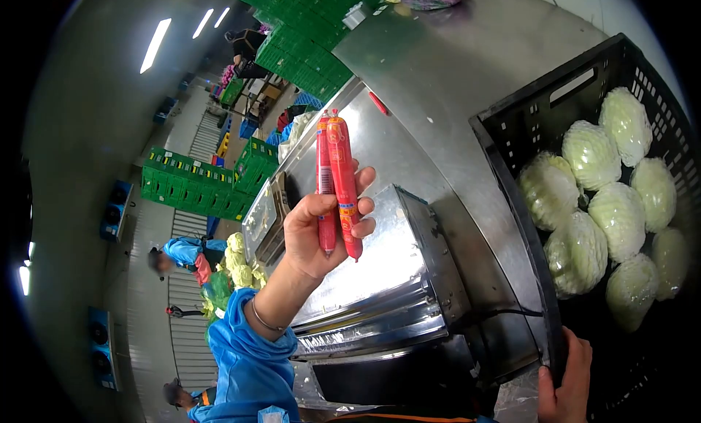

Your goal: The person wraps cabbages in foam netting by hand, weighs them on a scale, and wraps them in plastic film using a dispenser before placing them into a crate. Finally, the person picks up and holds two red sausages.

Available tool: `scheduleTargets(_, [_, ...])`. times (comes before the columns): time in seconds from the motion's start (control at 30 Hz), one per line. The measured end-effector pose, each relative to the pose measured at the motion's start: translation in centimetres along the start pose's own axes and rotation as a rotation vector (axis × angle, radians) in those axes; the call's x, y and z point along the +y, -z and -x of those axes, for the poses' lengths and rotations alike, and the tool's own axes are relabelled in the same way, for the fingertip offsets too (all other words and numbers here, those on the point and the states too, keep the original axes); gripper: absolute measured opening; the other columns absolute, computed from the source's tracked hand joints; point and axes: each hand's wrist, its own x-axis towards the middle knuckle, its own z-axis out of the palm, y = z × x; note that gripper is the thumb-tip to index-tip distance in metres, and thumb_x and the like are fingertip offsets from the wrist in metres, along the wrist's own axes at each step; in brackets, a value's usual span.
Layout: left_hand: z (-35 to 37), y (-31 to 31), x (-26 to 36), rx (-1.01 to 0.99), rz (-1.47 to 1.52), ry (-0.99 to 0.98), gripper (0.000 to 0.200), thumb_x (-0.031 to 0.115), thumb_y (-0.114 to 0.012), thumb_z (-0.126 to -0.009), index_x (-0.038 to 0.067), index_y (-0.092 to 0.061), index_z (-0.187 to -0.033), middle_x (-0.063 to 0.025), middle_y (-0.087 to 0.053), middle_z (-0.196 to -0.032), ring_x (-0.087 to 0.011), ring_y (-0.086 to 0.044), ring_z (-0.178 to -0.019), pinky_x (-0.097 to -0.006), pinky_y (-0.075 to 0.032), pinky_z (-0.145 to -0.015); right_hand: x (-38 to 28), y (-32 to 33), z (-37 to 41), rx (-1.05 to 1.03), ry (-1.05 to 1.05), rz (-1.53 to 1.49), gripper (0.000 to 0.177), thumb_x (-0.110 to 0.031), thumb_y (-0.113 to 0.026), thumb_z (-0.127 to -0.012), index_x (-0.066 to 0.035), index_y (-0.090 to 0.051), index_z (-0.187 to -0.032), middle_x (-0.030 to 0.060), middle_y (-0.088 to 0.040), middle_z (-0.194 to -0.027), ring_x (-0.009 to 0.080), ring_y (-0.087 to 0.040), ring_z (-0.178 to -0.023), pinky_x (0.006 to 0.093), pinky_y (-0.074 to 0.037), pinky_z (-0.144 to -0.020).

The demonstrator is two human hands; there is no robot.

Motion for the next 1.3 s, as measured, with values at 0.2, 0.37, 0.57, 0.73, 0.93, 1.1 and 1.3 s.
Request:
scheduleTargets(0.2, [0.1, 0.1, 0.0, 0.011, -0.083, -0.006, 0.051, 0.008, -0.047, -0.077, -0.001, -0.034, -0.126, -0.02, -0.045, -0.123, -0.0266, -0.06, -0.091, -0.0322, -0.049, -0.063, -1.7, 0.3, 0.0, 0.0, -0.056, -0.018, 0.055, -0.001, -0.05, -0.073, 0.004, -0.035, -0.125, 0.0217, -0.042, -0.114, 0.0344, -0.045, -0.105, 0.0374, -0.034, -0.093])
scheduleTargets(0.37, [0.5, -0.5, 0.0, 0.062, -0.137, -0.052, 0.044, 0.011, -0.057, -0.082, 0.001, -0.04, -0.121, -0.0161, -0.052, -0.107, -0.0201, -0.056, -0.079, -0.0268, -0.046, -0.057, -0.4, 0.0, 0.2, 0.006, 0.005, 0.019, 0.056, -0.002, -0.051, -0.073, 0.005, -0.034, -0.126, 0.0217, -0.042, -0.115, 0.0347, -0.045, -0.105, 0.0376, -0.034, -0.093])
scheduleTargets(0.57, [1.4, 0.0, 0.7, 0.184, -0.512, -0.069, 0.046, 0.019, -0.071, -0.077, 0.003, -0.047, -0.113, -0.0129, -0.055, -0.085, -0.015, -0.053, -0.066, -0.0233, -0.044, -0.055, -1.4, 0.2, -0.2, 0.036, 0.034, 0.043, 0.041, -0.011, -0.053, -0.081, 0.001, -0.043, -0.12, 0.0196, -0.049, -0.107, 0.0326, -0.048, -0.101, 0.0386, -0.037, -0.089])
scheduleTargets(0.73, [2.4, -0.8, 2.8, 0.073, -0.643, 0.037, 0.052, 0.013, -0.069, -0.079, 0.001, -0.046, -0.124, -0.0101, -0.059, -0.099, -0.018, -0.061, -0.086, -0.0284, -0.051, -0.066, -1.3, 0.7, -0.3, -0.035, 0.029, 0.039, 0.046, -0.012, -0.054, -0.084, 0.002, -0.039, -0.126, 0.0232, -0.047, -0.114, 0.0378, -0.045, -0.108, 0.0399, -0.035, -0.093])
scheduleTargets(0.93, [2.8, -1.5, 2.9, 0.101, -0.887, -0.044, 0.054, 0.014, -0.072, -0.076, -0.001, -0.047, -0.121, -0.012, -0.062, -0.093, -0.0192, -0.062, -0.083, -0.0262, -0.051, -0.066, -1.2, 0.7, -0.1, -0.035, 0.023, 0.04, 0.047, -0.012, -0.054, -0.084, 0.003, -0.039, -0.126, 0.0242, -0.046, -0.115, 0.0385, -0.044, -0.108, 0.0408, -0.034, -0.094])
scheduleTargets(1.1, [1.9, -0.9, 2.6, 0.091, -1.099, -0.138, 0.057, 0.014, -0.068, -0.08, -0.001, -0.039, -0.127, -0.0131, -0.058, -0.103, -0.0184, -0.062, -0.084, -0.0268, -0.053, -0.068, -0.9, 0.7, 0.1, -0.026, 0.064, 0.029, 0.047, -0.011, -0.053, -0.083, 0.004, -0.039, -0.125, 0.025, -0.046, -0.115, 0.0393, -0.044, -0.107, 0.0413, -0.034, -0.093])
scheduleTargets(1.3, [-5.1, 2.5, 0.8, 0.35, -0.704, 0.332, 0.04, 0.013, -0.05, -0.09, -0.003, -0.034, -0.122, -0.0162, -0.052, -0.108, -0.019, -0.059, -0.074, -0.0295, -0.053, -0.055, -1.0, 0.8, -0.1, -0.021, 0.044, 0.004, 0.049, -0.013, -0.053, -0.081, 0.003, -0.039, -0.125, 0.0259, -0.046, -0.114, 0.0403, -0.043, -0.106, 0.0429, -0.034, -0.093])
